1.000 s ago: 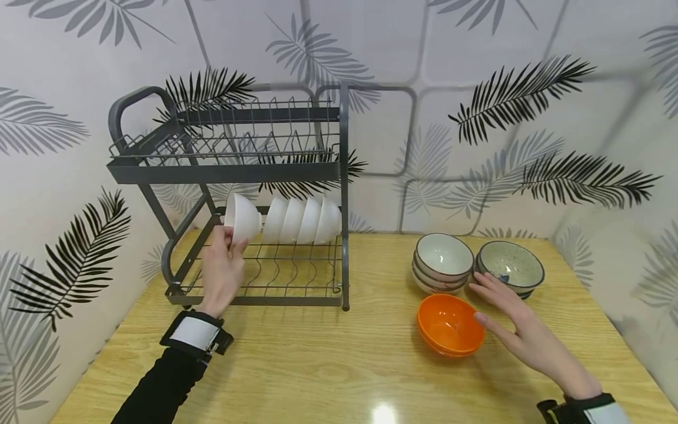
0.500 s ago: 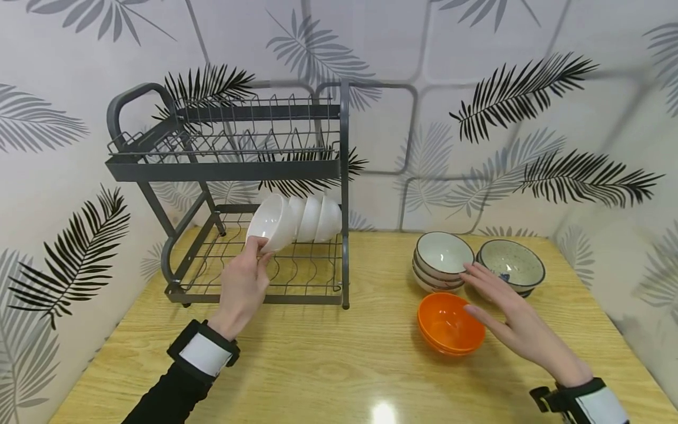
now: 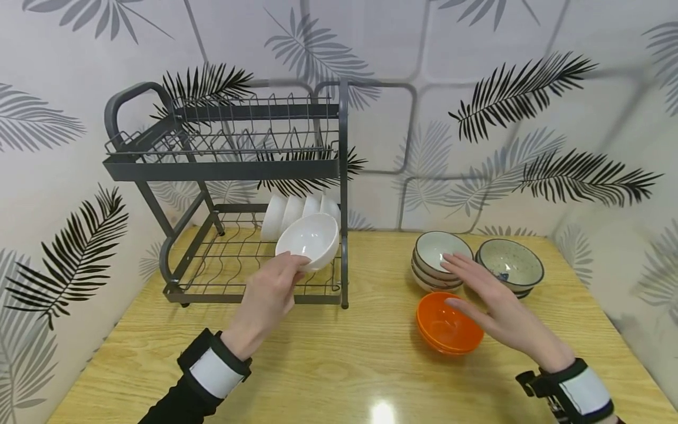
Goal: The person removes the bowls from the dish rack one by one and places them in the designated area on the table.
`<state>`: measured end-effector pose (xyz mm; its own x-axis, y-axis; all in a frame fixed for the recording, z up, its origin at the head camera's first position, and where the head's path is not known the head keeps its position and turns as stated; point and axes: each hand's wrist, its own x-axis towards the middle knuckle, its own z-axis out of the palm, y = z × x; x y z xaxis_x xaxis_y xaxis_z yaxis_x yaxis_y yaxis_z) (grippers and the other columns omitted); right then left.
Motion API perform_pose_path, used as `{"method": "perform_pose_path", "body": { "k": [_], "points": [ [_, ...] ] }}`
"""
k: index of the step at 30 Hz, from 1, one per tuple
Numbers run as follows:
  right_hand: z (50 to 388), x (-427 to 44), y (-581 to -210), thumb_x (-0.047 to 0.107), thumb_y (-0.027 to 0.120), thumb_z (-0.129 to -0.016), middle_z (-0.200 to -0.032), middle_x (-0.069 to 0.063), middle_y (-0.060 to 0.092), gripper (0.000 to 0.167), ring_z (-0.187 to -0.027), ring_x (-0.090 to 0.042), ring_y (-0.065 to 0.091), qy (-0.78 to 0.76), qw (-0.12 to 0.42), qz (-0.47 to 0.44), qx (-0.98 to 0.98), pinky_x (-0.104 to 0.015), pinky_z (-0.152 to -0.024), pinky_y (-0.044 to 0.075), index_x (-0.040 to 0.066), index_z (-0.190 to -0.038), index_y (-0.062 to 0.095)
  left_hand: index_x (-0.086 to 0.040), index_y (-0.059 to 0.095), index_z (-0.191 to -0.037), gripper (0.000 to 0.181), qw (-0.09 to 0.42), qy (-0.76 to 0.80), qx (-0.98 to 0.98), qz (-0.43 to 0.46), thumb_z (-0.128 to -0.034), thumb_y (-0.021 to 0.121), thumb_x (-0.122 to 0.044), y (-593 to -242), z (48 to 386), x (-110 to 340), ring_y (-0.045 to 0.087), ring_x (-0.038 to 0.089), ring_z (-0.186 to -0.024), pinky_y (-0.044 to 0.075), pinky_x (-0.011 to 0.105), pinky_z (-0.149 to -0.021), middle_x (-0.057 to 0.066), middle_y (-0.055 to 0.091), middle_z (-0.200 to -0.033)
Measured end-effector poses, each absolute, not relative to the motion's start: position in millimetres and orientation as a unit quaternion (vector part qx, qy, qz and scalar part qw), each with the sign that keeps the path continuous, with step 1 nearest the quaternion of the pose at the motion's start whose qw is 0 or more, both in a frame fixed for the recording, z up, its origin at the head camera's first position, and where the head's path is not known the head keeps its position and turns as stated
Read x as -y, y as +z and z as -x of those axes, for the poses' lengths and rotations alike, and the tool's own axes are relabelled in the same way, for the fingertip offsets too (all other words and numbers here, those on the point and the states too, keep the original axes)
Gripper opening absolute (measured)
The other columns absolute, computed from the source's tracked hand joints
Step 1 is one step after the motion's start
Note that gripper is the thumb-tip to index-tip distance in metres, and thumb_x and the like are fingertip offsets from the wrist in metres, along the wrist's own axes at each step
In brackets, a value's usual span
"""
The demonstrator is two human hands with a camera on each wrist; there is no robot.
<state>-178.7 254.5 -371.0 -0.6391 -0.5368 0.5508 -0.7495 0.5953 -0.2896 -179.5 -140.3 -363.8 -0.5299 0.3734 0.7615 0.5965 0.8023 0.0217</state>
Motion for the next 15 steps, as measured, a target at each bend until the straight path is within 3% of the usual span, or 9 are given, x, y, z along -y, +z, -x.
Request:
{"method": "perform_pose_path", "body": {
  "k": [5, 11, 15],
  "points": [
    [179.6, -243.7, -362.6, 0.008, 0.077, -0.086, -0.157, -0.014, 0.045, 0.071, -0.155, -0.008, 0.025, 0.253, 0.223, -0.395, 0.855, -0.014, -0.125, 0.014, 0.005, -0.15, 0.046, -0.008, 0.065, -0.102, 0.03, 0.388, -0.123, 0.853, 0.327, -0.0791, 0.08, 0.002, -360.3, 170.9, 128.6, 0.073, 0.024, -0.096, 0.062, 0.038, -0.088, 0.005, 0.073, -0.097],
    [179.9, -219.4, -352.7, 0.037, 0.057, -0.102, -0.152, -0.022, 0.047, 0.06, -0.154, -0.014, 0.028, 0.285, 0.249, -0.451, 0.809, -0.021, -0.127, 0.02, -0.003, -0.146, 0.048, -0.011, 0.069, -0.103, 0.024, 0.372, -0.099, 0.846, 0.368, -0.0822, 0.079, -0.004, -356.1, 159.0, 114.5, 0.072, 0.02, -0.1, 0.058, 0.035, -0.099, 0.002, 0.074, -0.102],
    [179.0, -203.6, -347.2, 0.041, 0.052, -0.103, -0.154, -0.018, 0.047, 0.061, -0.153, -0.018, 0.031, 0.291, 0.261, -0.47, 0.792, -0.022, -0.126, 0.023, -0.004, -0.145, 0.049, -0.014, 0.07, -0.104, 0.026, 0.357, -0.086, 0.844, 0.39, -0.0819, 0.079, -0.005, -355.7, 153.0, 105.7, 0.072, 0.017, -0.102, 0.056, 0.033, -0.102, -0.002, 0.074, -0.102]
  ]
}}
